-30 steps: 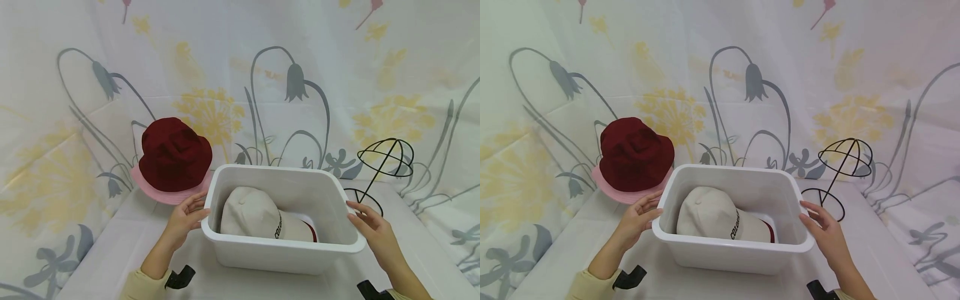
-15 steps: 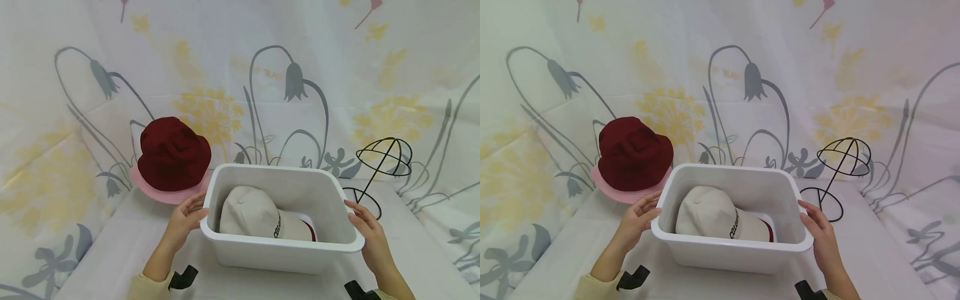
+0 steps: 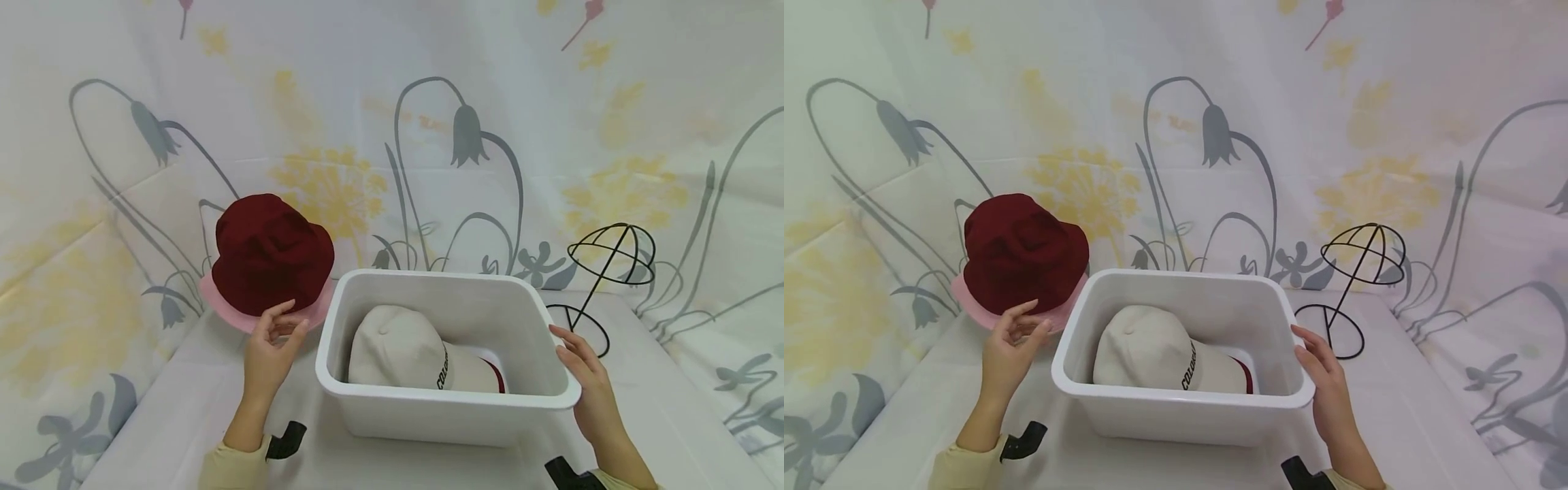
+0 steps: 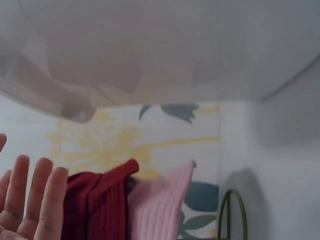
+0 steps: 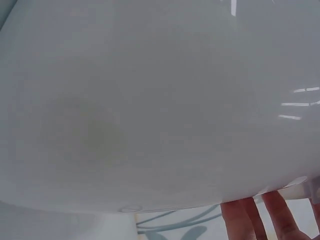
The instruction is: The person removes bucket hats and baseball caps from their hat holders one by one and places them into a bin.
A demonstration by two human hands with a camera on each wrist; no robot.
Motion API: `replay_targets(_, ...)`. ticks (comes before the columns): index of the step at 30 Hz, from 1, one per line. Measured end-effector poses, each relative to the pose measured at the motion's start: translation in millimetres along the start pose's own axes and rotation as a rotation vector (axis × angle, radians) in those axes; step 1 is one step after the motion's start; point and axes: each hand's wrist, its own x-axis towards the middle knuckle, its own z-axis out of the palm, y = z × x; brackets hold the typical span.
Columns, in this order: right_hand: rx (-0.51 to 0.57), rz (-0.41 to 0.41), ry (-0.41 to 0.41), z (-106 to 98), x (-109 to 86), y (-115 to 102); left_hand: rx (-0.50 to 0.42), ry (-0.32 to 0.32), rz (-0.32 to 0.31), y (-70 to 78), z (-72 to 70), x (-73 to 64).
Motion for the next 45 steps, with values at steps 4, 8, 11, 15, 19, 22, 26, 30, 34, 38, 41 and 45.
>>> replay_targets(4,0.0,0.003,0.005,1.1,-0.1,-0.3,0.078,0.09,0.105,8.1,-5.5,10.6)
replay_targets(8,0.006,0.003,0.009,1.7,0.1,-0.5,0.111,0.167,0.164,6.1,-10.6,24.6)
replay_targets(11,0.008,0.001,0.008,1.9,0.4,-0.4,0.117,0.219,0.173,-0.9,-15.2,35.2)
replay_targets(15,0.012,0.002,0.004,2.0,0.4,-0.6,0.135,0.293,0.156,-21.5,-22.5,49.2)
replay_targets(19,0.005,0.003,0.011,0.9,-0.5,-0.5,0.187,0.354,0.152,-38.0,-27.1,62.0)
replay_targets(22,0.003,0.004,0.014,0.4,-0.9,-0.1,0.217,0.38,0.121,-41.0,-30.7,69.7)
replay_targets(26,0.009,0.0,0.005,0.4,-0.7,0.0,0.232,0.388,0.051,-40.8,-38.5,77.6)
replay_targets(30,-0.001,-0.005,-0.003,0.6,-0.8,-0.7,0.288,0.338,-0.027,-38.4,-45.8,84.5)
replay_targets(34,-0.015,-0.002,0.0,1.5,-0.4,-1.3,0.364,0.239,-0.093,-32.8,-51.4,91.3)
replay_targets(38,-0.016,0.005,0.002,2.0,-0.7,-1.4,0.368,0.184,-0.141,-27.4,-54.8,98.6)
replay_targets(41,-0.014,0.009,-0.002,2.2,-0.9,-1.3,0.363,0.196,-0.161,-26.2,-56.3,103.0)
replay_targets(45,-0.015,0.013,-0.001,2.1,-1.0,-1.4,0.392,0.216,-0.159,-27.0,-56.9,107.1)
